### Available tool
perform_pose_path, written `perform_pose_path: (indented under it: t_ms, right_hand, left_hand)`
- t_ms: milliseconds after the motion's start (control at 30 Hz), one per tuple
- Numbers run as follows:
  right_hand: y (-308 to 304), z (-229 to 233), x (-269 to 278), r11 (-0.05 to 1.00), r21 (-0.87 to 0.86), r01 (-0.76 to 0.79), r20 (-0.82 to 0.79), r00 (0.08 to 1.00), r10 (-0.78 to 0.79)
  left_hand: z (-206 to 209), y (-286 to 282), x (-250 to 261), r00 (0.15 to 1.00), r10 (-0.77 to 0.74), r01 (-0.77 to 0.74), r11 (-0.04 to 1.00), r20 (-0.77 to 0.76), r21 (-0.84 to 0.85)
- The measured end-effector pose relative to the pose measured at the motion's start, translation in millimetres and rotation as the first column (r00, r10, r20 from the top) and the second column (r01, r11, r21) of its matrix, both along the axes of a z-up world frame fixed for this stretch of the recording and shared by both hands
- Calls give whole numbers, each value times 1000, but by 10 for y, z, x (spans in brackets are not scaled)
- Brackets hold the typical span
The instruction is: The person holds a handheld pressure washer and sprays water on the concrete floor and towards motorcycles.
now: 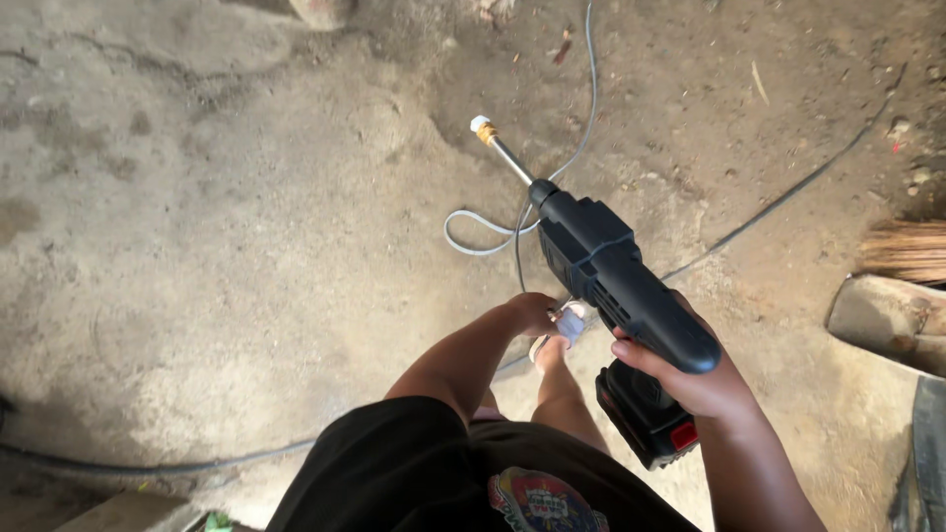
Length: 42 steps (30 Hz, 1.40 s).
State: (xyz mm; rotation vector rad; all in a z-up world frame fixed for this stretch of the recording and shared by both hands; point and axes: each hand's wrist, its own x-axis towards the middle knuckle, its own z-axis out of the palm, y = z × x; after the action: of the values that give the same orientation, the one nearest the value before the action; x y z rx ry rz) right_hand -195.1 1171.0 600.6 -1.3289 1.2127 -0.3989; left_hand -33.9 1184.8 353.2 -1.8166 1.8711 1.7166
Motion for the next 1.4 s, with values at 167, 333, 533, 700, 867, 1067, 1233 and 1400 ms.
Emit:
perform_pose_path:
  t_ms: [167,333,533,700,867,1067,1233,1400]
  right_hand:
    - [378,-96,59,995,95,41,-41,998,-37]
    - [689,-129,-23,996,71,-53,93,995,46]
    - [1078,-161,-281,972,101,-214,184,964,193]
    - [1319,-369,-456,950,226,-218,228,960,166]
    - [1468,-477,-475,968,104,-230,157,964,212]
    - [1649,-601,-369,976,107,-192,146,974,176]
    - [1850,-673,-231,966,180,-184,85,982,172]
    - [2081,-663,-84,968,152,-199,35,980,196]
  left_hand:
    - [25,611,64,989,-88,79,994,115,74]
    - [352,1191,332,982,-84,44,972,168,229]
    - [401,1988,329,988,-132,96,936,85,339]
    - [192,2462,22,995,-70,37,927,76,374]
    - [-156,2748,-189,893,287,-309,951,346,8]
    - [157,2479,-472,679,734,-733,677,16,66]
    - [380,2323,-559,480,830,-827,537,-285,170]
    - [406,2437,-489,416,868,-863,471,-272,183]
